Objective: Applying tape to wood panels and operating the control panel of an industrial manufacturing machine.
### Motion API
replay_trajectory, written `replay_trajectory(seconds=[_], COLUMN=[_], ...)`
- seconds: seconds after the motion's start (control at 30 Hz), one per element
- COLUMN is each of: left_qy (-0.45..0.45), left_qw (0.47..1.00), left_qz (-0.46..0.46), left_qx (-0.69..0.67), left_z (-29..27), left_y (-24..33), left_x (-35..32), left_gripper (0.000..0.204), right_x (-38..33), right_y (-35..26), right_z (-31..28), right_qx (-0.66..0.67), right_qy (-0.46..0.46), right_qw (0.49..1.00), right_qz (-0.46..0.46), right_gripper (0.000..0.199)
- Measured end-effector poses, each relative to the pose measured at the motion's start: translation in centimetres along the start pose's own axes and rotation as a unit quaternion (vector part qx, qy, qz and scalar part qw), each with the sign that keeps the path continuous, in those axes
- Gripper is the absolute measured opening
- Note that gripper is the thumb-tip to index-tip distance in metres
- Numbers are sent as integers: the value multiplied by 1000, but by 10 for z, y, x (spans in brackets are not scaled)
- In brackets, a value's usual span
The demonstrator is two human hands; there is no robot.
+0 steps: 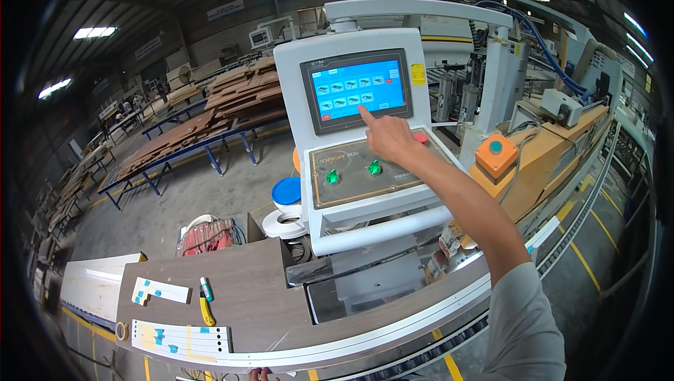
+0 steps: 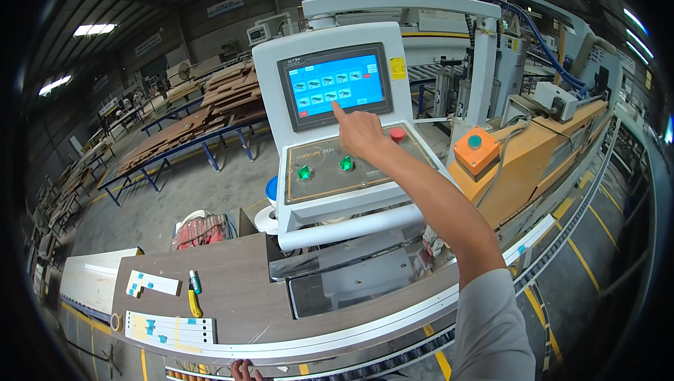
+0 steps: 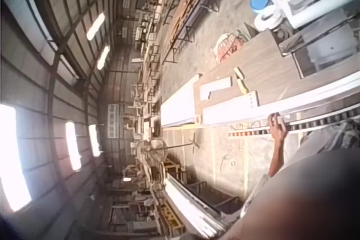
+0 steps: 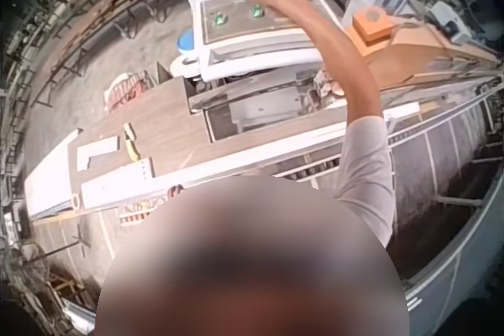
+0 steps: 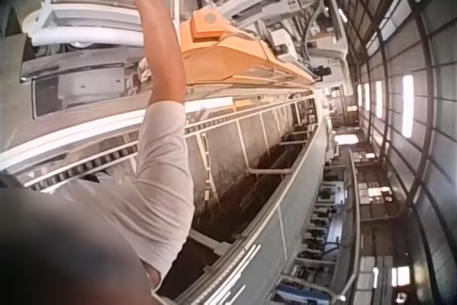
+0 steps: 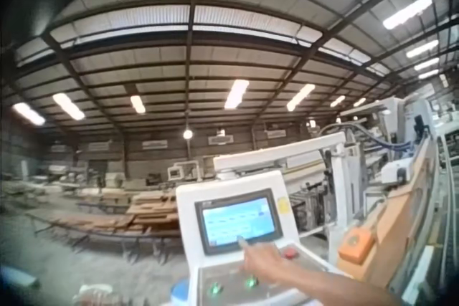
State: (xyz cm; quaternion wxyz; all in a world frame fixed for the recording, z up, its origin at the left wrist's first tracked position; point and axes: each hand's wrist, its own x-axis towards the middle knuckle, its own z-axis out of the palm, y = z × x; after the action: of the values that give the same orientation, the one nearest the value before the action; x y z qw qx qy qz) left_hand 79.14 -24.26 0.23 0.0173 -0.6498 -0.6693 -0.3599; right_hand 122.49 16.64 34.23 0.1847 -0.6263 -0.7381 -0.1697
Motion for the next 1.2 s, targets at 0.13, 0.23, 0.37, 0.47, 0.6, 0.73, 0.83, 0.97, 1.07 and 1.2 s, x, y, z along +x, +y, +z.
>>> replay_trajectory(seconds=[0.13, 0.23, 0.37, 0.47, 0.6, 0.73, 0.83, 0.97, 1.07, 1.2], left_qy=[8, 11, 2, -2, 11, 7, 4, 1, -2, 0], left_qw=[1000, 1000, 1000, 1000, 1000, 1000, 1000, 1000, 1000, 1000], left_qz=[2, 8, 6, 3, -1, 0, -3, -8, -4, -1], left_qx=[1, 8, 16, 11, 8, 8, 8, 16, 10, 10], left_z=[0, -1, -2, -1, -4, -2, -2, -1, -2, -3], left_y=[2, 1, 2, 3, 3, 5, 3, 0, 4, 3], left_x=[-1, -2, -3, 1, -1, 2, 2, -2, -1, -1], left_gripper=[33, 33, 34, 34, 33, 32, 32, 32, 32, 32], right_x=[15, 36, 58, 66, 64, 55, 47, 47, 54, 68], right_y=[6, -5, -16, -17, -26, -16, -8, 0, 0, -17], right_z=[7, 11, 17, 21, 26, 28, 25, 25, 24, 21], right_qx=[1, 0, 0, 12, 28, 18, 17, 11, 5, 6], right_qy=[11, -11, 23, 41, 35, 5, -3, 4, 14, 24], right_qw=[1000, 1000, 1000, 998, 998, 999, 999, 999, 1000, 1000], right_qz=[-5, 12, 17, 45, 43, 47, 37, 30, 26, 18], right_gripper=[66, 67, 78, 74, 69, 68, 68, 70, 73, 77])
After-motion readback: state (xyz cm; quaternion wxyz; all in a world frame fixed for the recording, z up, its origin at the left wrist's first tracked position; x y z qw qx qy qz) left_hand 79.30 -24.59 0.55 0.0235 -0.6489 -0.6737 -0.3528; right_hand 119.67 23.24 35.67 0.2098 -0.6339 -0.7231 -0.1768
